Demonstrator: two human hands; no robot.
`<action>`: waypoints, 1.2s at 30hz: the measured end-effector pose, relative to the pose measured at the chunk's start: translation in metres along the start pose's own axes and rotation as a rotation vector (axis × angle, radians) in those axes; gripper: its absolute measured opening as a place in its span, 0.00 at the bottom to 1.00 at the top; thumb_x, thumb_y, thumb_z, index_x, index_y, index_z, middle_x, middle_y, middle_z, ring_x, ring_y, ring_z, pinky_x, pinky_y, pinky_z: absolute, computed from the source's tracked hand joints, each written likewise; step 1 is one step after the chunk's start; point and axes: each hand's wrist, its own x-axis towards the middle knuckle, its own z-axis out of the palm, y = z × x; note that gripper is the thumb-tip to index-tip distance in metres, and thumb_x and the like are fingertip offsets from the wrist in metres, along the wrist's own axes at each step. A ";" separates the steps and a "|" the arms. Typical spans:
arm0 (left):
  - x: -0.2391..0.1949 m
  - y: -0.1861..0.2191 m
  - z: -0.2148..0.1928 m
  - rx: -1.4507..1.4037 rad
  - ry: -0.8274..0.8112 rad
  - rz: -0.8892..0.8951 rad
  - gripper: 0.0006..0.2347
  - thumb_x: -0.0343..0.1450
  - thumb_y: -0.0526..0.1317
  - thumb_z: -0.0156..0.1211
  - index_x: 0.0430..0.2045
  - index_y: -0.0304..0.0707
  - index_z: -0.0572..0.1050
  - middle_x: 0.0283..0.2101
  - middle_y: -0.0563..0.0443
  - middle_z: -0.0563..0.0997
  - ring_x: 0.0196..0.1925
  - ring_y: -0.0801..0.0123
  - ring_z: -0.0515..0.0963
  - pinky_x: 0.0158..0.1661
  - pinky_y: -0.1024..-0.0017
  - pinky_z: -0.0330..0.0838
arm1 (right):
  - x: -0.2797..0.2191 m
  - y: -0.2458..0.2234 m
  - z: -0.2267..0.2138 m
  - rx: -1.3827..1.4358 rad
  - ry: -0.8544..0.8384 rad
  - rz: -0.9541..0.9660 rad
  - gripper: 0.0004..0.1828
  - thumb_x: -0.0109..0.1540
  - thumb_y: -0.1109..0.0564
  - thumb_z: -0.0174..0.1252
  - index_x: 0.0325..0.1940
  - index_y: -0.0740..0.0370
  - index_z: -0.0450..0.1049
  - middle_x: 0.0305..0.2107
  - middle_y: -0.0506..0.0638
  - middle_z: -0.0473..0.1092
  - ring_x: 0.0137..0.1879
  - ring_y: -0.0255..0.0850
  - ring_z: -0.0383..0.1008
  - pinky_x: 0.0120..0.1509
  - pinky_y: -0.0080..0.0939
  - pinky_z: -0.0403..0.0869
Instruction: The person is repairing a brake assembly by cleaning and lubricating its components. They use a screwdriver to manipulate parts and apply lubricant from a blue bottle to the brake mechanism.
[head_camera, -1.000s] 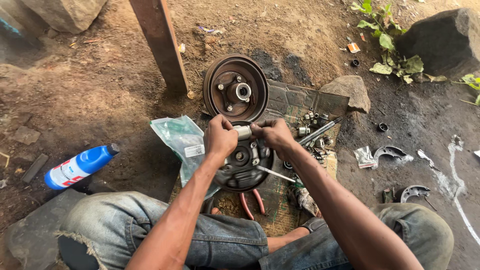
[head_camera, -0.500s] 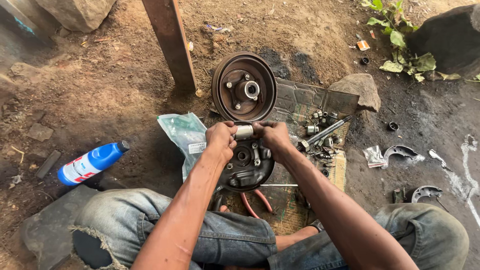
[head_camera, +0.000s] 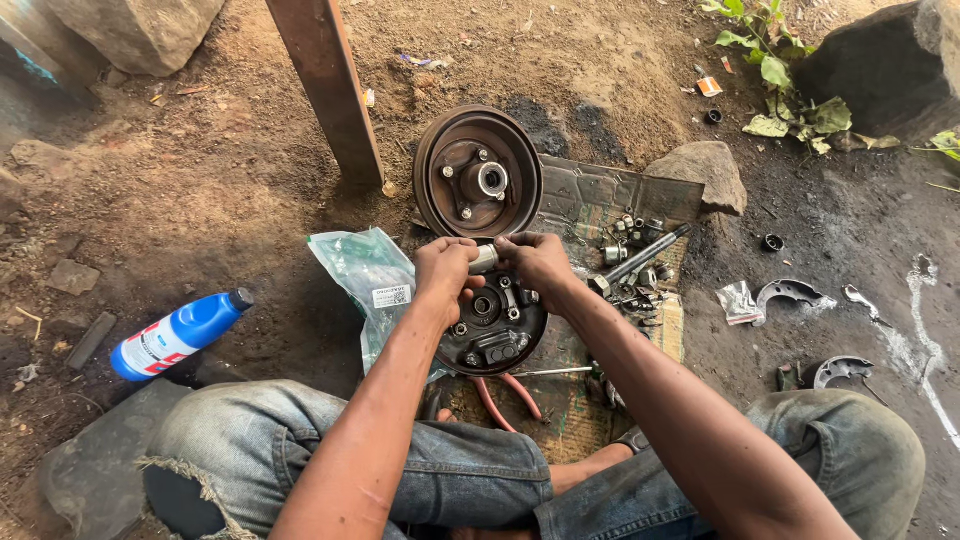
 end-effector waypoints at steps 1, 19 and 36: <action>0.000 -0.001 0.001 -0.012 -0.004 0.014 0.06 0.67 0.35 0.61 0.34 0.40 0.78 0.32 0.47 0.82 0.20 0.68 0.78 0.18 0.72 0.62 | -0.002 -0.002 -0.002 -0.011 -0.018 -0.001 0.17 0.64 0.49 0.62 0.49 0.66 0.79 0.27 0.47 0.76 0.24 0.29 0.65 0.25 0.30 0.62; -0.007 0.003 0.003 -0.006 0.026 0.059 0.08 0.63 0.36 0.68 0.31 0.37 0.78 0.30 0.48 0.83 0.18 0.69 0.79 0.16 0.75 0.64 | -0.038 -0.043 -0.040 -0.307 -0.087 -0.097 0.27 0.57 0.70 0.64 0.60 0.63 0.72 0.46 0.60 0.78 0.49 0.44 0.82 0.55 0.39 0.82; -0.013 -0.001 0.017 0.148 0.198 0.198 0.15 0.59 0.44 0.78 0.27 0.35 0.77 0.26 0.48 0.83 0.18 0.70 0.79 0.16 0.74 0.70 | -0.025 -0.026 -0.013 -0.370 -0.028 -0.536 0.36 0.57 0.74 0.58 0.69 0.59 0.65 0.46 0.60 0.79 0.50 0.44 0.83 0.55 0.40 0.81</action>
